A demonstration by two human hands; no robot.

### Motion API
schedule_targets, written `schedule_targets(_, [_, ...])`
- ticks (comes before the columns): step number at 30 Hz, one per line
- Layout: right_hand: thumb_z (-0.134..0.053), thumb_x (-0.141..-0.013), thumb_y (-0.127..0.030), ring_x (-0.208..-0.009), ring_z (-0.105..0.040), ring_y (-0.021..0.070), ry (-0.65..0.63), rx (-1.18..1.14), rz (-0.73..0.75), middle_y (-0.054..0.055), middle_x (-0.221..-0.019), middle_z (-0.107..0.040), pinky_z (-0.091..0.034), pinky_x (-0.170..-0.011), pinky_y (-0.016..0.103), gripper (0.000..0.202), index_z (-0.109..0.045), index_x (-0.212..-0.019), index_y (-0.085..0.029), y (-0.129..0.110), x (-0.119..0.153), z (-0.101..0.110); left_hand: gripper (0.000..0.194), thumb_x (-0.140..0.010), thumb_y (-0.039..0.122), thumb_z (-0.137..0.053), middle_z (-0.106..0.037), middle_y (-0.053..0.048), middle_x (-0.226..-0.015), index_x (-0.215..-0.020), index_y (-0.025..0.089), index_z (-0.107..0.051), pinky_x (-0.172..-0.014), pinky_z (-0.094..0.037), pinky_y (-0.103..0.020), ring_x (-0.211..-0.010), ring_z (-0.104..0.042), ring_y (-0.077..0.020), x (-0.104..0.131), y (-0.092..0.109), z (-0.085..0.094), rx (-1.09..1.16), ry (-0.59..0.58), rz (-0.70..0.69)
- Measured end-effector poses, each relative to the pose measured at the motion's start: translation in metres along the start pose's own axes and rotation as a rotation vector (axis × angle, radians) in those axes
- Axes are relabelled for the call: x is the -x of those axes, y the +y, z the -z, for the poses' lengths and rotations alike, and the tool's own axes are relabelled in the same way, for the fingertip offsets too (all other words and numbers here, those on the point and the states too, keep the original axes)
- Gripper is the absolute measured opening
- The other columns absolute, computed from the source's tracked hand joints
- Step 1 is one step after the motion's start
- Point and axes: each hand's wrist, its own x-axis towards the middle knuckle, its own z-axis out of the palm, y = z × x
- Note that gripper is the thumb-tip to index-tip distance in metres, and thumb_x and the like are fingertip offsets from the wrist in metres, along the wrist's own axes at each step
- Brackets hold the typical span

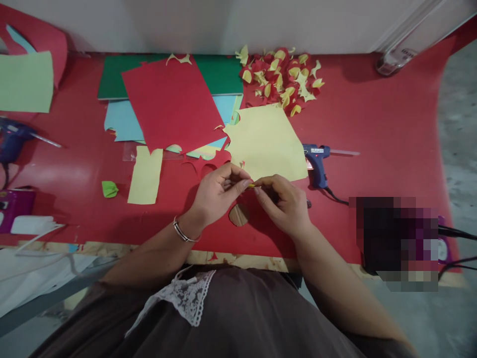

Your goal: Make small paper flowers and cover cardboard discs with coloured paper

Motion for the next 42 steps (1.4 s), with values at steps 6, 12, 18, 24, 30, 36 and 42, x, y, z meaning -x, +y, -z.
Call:
schedule_targets(6, [-0.065, -0.104, -0.031, -0.074, -0.070, 0.0172, 0.004, -0.010, -0.006, 0.004, -0.087, -0.078, -0.054, -0.068, 0.030, 0.012, -0.072, -0.099, -0.023, -0.001, 0.000, 0.001, 0.008, -0.102, 0.028, -0.070, -0.080, -0.004, -0.092, -0.100, 0.021, -0.072, -0.074, -0.061, -0.024, -0.083, -0.075, -0.0140, 0.003, 0.008, 0.001, -0.230, 0.028, -0.129])
schedule_targets(12, [-0.064, -0.104, -0.032, -0.069, -0.067, 0.0162, 0.015, -0.013, 0.005, 0.004, -0.085, -0.077, -0.053, -0.065, 0.030, 0.014, -0.073, -0.099, -0.023, -0.001, -0.001, 0.000, 0.006, -0.105, 0.023, -0.068, -0.080, -0.002, -0.092, -0.101, 0.021, -0.071, -0.081, -0.060, -0.025, -0.083, -0.074, -0.0131, 0.003, 0.013, 0.003, -0.355, 0.023, -0.247])
schedule_targets(18, [-0.065, -0.102, -0.032, -0.068, -0.067, 0.0163, 0.040, 0.001, -0.006, 0.003, -0.081, -0.076, -0.053, -0.065, 0.030, 0.015, -0.071, -0.092, -0.023, 0.000, -0.001, 0.001, 0.007, -0.106, 0.027, -0.067, -0.080, -0.003, -0.096, -0.105, 0.021, -0.071, -0.077, -0.059, -0.025, -0.081, -0.073, -0.0131, 0.003, 0.012, 0.002, -0.296, -0.020, -0.207])
schedule_targets(24, [-0.069, -0.102, -0.038, -0.063, -0.065, 0.0167, 0.213, -0.028, -0.120, 0.001, -0.076, -0.073, -0.051, -0.059, 0.031, 0.016, -0.072, -0.094, -0.024, 0.007, 0.003, 0.011, 0.008, -0.107, 0.025, -0.064, -0.078, -0.005, -0.097, -0.106, 0.021, -0.071, -0.087, -0.057, -0.035, -0.091, -0.070, -0.0195, 0.005, 0.006, -0.006, -0.489, -0.144, -0.251])
schedule_targets(30, [-0.071, -0.102, -0.041, -0.059, -0.061, 0.0155, 0.324, -0.073, -0.177, 0.000, -0.075, -0.071, -0.050, -0.057, 0.031, 0.019, -0.071, -0.092, -0.024, 0.011, 0.003, 0.012, 0.022, -0.098, 0.035, -0.078, -0.072, -0.012, -0.109, -0.107, 0.017, -0.072, -0.090, -0.054, -0.046, -0.107, -0.062, -0.0310, 0.018, 0.014, -0.025, -0.810, -0.382, -0.325])
schedule_targets(36, [-0.071, -0.101, -0.036, -0.064, -0.063, 0.0158, 0.278, -0.071, -0.151, 0.000, -0.079, -0.072, -0.051, -0.062, 0.032, 0.015, -0.071, -0.091, -0.024, 0.010, 0.003, 0.010, 0.008, -0.100, 0.023, -0.070, -0.068, -0.011, -0.108, -0.093, 0.019, -0.071, -0.088, -0.053, -0.045, -0.106, -0.059, -0.0298, 0.022, 0.017, -0.033, -0.888, -0.447, -0.343])
schedule_targets(42, [-0.071, -0.099, -0.037, -0.062, -0.063, 0.0159, 0.222, -0.074, -0.160, 0.000, -0.073, -0.071, -0.050, -0.059, 0.031, 0.016, -0.071, -0.088, -0.024, 0.009, 0.002, 0.013, 0.015, -0.095, 0.005, -0.062, -0.072, -0.005, -0.099, -0.095, 0.020, -0.065, -0.086, -0.056, -0.033, -0.094, -0.068, -0.0188, 0.011, 0.008, -0.017, -0.545, -0.221, -0.278])
